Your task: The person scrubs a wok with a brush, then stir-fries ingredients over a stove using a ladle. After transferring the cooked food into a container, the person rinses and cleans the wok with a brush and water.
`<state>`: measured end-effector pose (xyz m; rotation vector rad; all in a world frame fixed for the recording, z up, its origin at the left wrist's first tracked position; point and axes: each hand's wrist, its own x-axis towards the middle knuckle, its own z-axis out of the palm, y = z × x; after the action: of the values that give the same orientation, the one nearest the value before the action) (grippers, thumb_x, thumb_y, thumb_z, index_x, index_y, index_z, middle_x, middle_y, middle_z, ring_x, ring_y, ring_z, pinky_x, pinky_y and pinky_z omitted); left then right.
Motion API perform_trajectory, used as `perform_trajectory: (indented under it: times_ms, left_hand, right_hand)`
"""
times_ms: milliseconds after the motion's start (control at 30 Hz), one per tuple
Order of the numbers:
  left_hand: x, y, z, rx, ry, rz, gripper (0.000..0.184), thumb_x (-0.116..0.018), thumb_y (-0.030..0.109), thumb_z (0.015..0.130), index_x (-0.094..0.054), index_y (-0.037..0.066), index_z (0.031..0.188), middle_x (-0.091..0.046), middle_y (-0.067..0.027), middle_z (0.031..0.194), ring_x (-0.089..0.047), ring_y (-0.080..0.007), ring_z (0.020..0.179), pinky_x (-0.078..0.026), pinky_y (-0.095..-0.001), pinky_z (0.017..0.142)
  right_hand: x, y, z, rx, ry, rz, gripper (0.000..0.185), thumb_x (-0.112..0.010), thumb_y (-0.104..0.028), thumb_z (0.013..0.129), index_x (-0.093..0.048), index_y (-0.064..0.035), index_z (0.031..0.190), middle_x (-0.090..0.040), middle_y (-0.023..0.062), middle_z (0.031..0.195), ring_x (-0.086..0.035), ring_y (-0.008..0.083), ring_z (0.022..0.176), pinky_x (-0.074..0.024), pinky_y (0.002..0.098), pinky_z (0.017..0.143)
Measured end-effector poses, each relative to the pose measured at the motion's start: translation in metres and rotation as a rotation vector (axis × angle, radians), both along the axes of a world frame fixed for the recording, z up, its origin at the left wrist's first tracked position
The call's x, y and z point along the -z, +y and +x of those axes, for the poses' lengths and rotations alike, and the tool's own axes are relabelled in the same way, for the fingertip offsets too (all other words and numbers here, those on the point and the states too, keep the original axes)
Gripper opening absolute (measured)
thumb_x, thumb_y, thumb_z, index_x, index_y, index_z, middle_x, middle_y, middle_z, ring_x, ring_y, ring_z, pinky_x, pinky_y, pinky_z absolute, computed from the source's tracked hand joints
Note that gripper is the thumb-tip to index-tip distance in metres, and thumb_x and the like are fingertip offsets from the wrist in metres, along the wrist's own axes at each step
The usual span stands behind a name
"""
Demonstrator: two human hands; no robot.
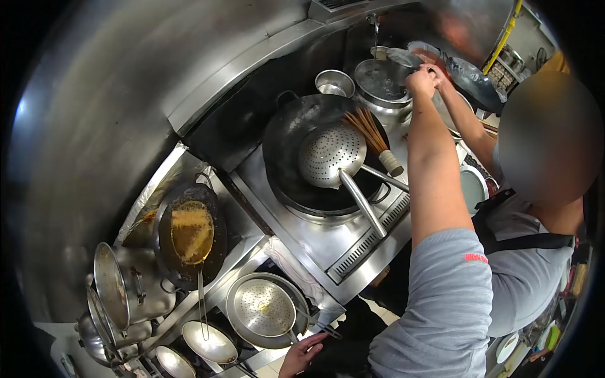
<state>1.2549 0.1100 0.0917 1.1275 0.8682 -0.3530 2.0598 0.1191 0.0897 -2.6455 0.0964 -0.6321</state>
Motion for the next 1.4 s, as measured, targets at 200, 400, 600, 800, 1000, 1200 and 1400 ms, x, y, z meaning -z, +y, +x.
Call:
perform_trajectory:
  times_ms: [200, 400, 600, 800, 1000, 1200, 1400]
  left_hand:
    - [0.006, -0.005, 0.002, 0.008, -0.151, -0.011, 0.038, -0.061, 0.011, 0.098, -0.059, 0.001, 0.134, -0.063, -0.0062, 0.133, -0.057, -0.0118, 0.119, -0.041, -0.0267, 0.102]
    - [0.002, -0.013, -0.026, 0.097, -0.272, -0.031, 0.038, -0.059, 0.01, 0.099, -0.057, 0.0, 0.135, -0.061, -0.0082, 0.135, -0.056, -0.0136, 0.122, -0.04, -0.0274, 0.104]
    - [-0.006, -0.03, -0.102, 0.184, -0.297, -0.018, 0.037, -0.057, 0.006, 0.099, -0.056, -0.002, 0.135, -0.061, -0.0093, 0.135, -0.057, -0.0139, 0.123, -0.042, -0.0252, 0.102]
    - [0.025, -0.035, -0.219, 0.178, -0.391, -0.008, 0.033, -0.061, 0.001, 0.096, -0.059, -0.005, 0.129, -0.066, -0.013, 0.125, -0.062, -0.0163, 0.117, -0.048, -0.0257, 0.097]
    - [0.047, -0.045, -0.303, 0.041, -0.485, 0.096, 0.023, -0.067, -0.004, 0.09, -0.064, -0.009, 0.113, -0.072, -0.0127, 0.101, -0.071, -0.018, 0.09, -0.057, -0.0287, 0.083]
    - [0.056, -0.047, -0.302, 0.05, -0.477, 0.389, 0.018, -0.068, 0.014, 0.094, -0.073, -0.002, 0.099, -0.072, -0.0056, 0.081, -0.061, -0.0069, 0.06, -0.051, -0.0222, 0.058]
    - [-0.015, -0.057, -0.341, 0.157, -0.681, 0.448, 0.03, -0.067, 0.021, 0.096, -0.067, 0.004, 0.12, -0.073, -0.0083, 0.109, -0.07, -0.0167, 0.097, -0.053, -0.0302, 0.088]
  right_hand:
    - [-0.035, 0.053, -0.03, -0.061, 0.199, 0.258, 0.053, -0.057, -0.026, 0.086, -0.051, -0.0018, 0.133, -0.045, 0.0252, 0.138, -0.048, 0.0437, 0.127, -0.0438, 0.0485, 0.105]
    - [-0.064, 0.113, -0.091, -0.329, -0.041, 0.311, 0.052, -0.063, -0.029, 0.081, -0.057, 0.0081, 0.117, -0.058, 0.0305, 0.12, -0.059, 0.0432, 0.112, -0.0493, 0.0473, 0.096]
    - [-0.117, 0.104, -0.283, -0.449, -0.166, 0.852, 0.045, -0.068, -0.029, 0.081, -0.063, 0.0041, 0.111, -0.065, 0.0271, 0.107, -0.062, 0.0411, 0.106, -0.0498, 0.0465, 0.092]
    - [-0.116, -0.04, -0.573, -0.93, 0.065, 1.249, 0.029, -0.065, -0.016, 0.094, -0.064, -0.0004, 0.118, -0.069, 0.0047, 0.085, -0.063, 0.0101, 0.072, -0.0517, 0.0261, 0.064]
    - [-0.083, -0.141, -0.722, -0.973, 0.423, 1.144, 0.028, -0.06, -0.023, 0.099, -0.067, 0.0001, 0.114, -0.07, 0.0037, 0.086, -0.063, 0.0078, 0.066, -0.0521, 0.0237, 0.06]
    - [-0.024, -0.155, -0.795, -1.066, 0.998, 0.99, 0.025, -0.062, -0.022, 0.097, -0.068, -0.0035, 0.112, -0.071, 0.0023, 0.093, -0.065, 0.0083, 0.069, -0.0536, 0.0243, 0.063]
    - [-0.058, -0.122, -0.896, -1.396, 1.107, 0.847, 0.025, -0.06, -0.013, 0.097, -0.066, 0.0008, 0.118, -0.071, 0.0055, 0.095, -0.065, 0.0104, 0.073, -0.0536, 0.0255, 0.068]
